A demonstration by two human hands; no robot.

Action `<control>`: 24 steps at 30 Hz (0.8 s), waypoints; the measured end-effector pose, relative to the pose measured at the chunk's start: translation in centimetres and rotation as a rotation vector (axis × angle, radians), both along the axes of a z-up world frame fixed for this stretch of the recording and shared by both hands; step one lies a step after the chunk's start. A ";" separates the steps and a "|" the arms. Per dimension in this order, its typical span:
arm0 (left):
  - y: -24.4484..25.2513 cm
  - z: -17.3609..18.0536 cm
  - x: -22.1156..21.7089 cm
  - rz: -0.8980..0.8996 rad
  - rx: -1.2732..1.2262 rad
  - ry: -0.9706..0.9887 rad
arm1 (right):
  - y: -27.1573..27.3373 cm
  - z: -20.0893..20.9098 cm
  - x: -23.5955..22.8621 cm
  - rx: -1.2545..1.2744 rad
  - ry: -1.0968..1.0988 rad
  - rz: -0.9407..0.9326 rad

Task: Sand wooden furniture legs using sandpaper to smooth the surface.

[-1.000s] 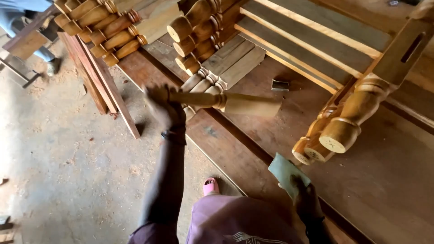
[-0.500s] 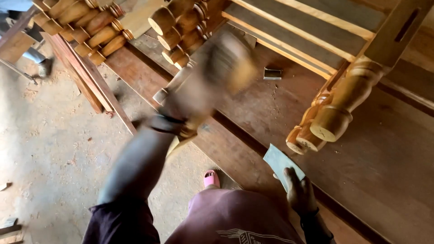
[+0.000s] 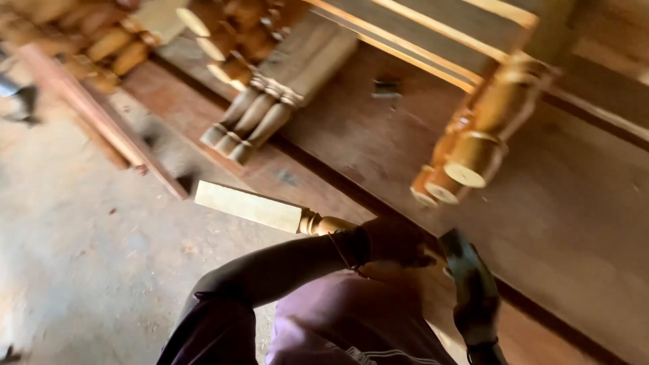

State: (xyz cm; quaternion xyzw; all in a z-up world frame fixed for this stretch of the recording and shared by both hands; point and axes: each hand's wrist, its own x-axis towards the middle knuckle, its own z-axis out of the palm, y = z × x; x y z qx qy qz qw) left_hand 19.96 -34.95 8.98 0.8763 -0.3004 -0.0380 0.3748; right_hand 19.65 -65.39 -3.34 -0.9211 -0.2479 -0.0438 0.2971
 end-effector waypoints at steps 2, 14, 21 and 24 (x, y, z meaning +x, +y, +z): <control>-2.1 -1.5 -0.1 0.023 0.225 0.119 | 2.7 6.9 -1.7 0.504 0.331 -0.109; -14.1 -6.8 1.8 -0.163 0.172 0.101 | -0.9 10.9 -11.1 0.749 0.078 -0.529; -13.2 -13.5 0.0 -0.210 0.135 -0.208 | -0.7 11.3 -17.2 0.389 -0.013 -0.654; -9.7 -10.7 -1.4 -0.201 -0.160 -0.373 | -0.4 11.3 -17.7 0.169 0.112 -0.737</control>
